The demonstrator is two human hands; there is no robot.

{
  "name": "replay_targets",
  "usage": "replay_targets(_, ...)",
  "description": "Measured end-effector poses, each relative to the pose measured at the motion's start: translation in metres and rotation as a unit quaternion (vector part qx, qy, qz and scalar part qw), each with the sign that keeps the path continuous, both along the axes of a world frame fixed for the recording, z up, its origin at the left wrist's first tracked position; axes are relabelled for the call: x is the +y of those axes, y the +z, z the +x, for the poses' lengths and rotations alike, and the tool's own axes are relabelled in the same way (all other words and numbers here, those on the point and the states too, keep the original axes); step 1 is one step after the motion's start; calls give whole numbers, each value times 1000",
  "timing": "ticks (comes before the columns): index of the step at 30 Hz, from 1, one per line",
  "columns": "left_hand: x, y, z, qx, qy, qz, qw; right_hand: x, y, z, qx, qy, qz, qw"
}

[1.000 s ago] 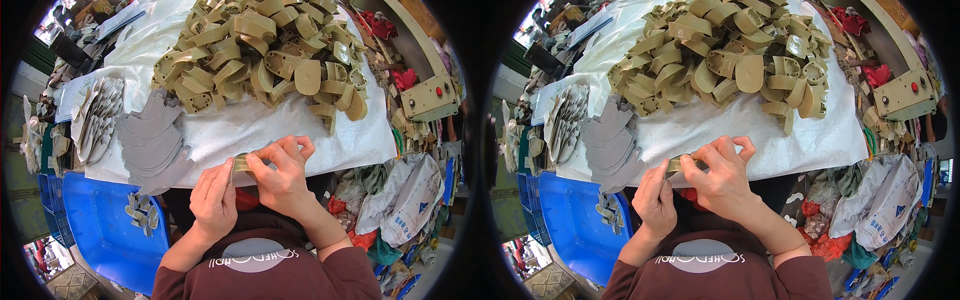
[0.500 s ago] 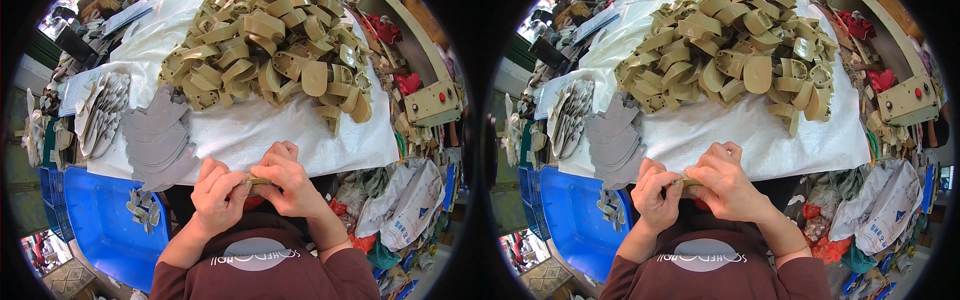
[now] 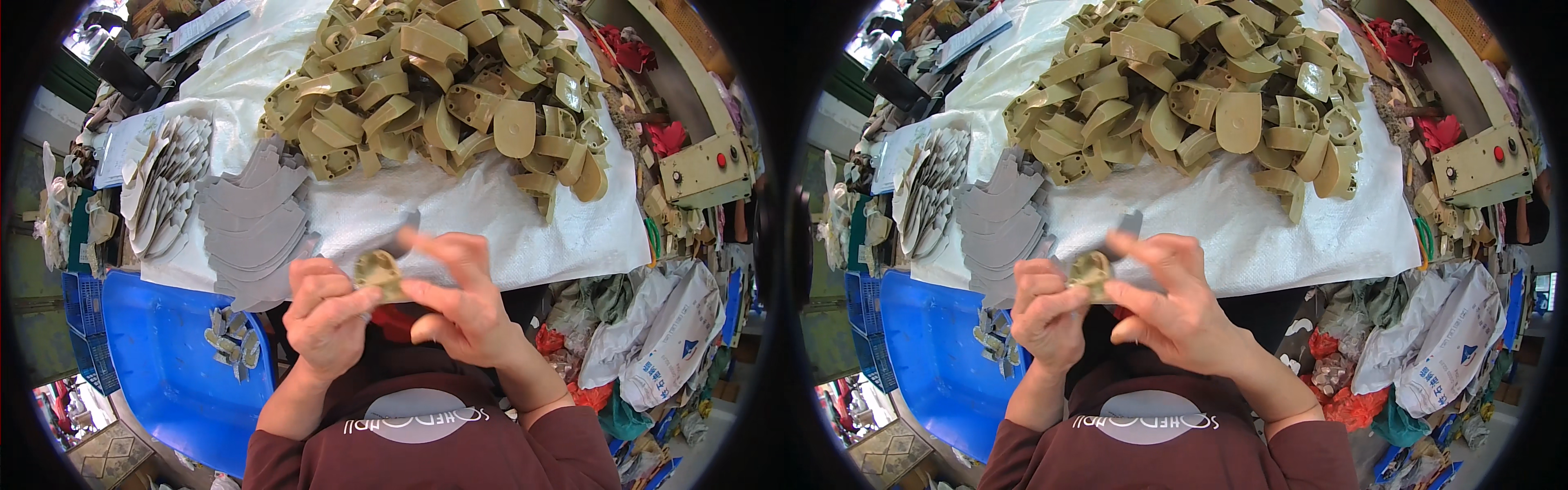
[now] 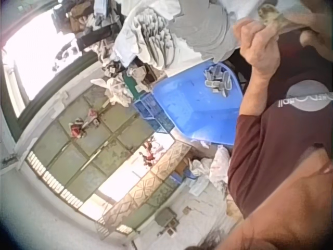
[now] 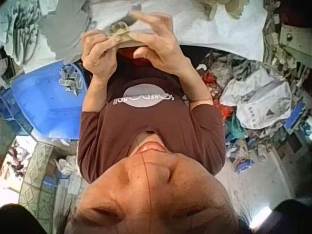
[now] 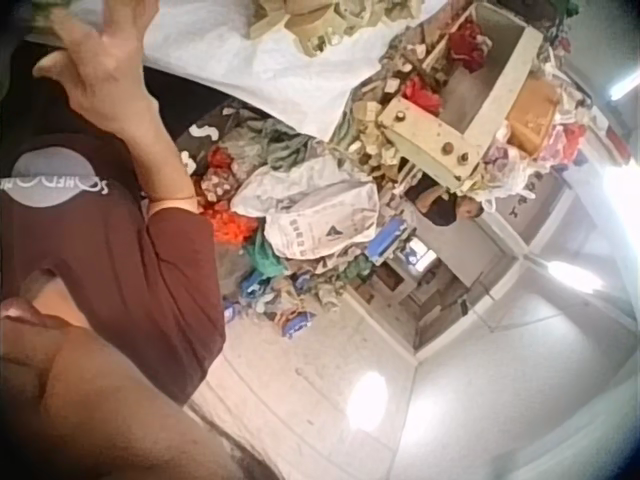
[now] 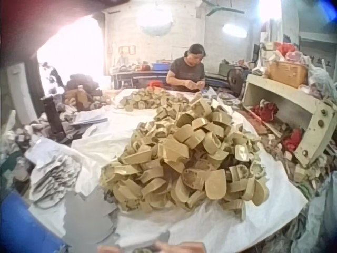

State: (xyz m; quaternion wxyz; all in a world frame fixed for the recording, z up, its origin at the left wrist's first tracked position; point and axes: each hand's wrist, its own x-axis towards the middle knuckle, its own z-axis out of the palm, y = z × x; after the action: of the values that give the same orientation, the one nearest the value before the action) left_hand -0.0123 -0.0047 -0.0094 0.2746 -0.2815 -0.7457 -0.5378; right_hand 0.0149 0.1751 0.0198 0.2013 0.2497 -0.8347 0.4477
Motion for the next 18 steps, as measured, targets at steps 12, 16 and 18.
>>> replay_targets(12,8,8,17,-104,-184,97,973,-8,-18,23,-393,40,-576,716)
replay_targets(16,8,13,14,18,-90,-85,992,-4,-18,31,-363,66,-547,752)
replay_targets(18,12,10,12,60,-51,-134,988,-7,-18,34,-347,64,-529,772)
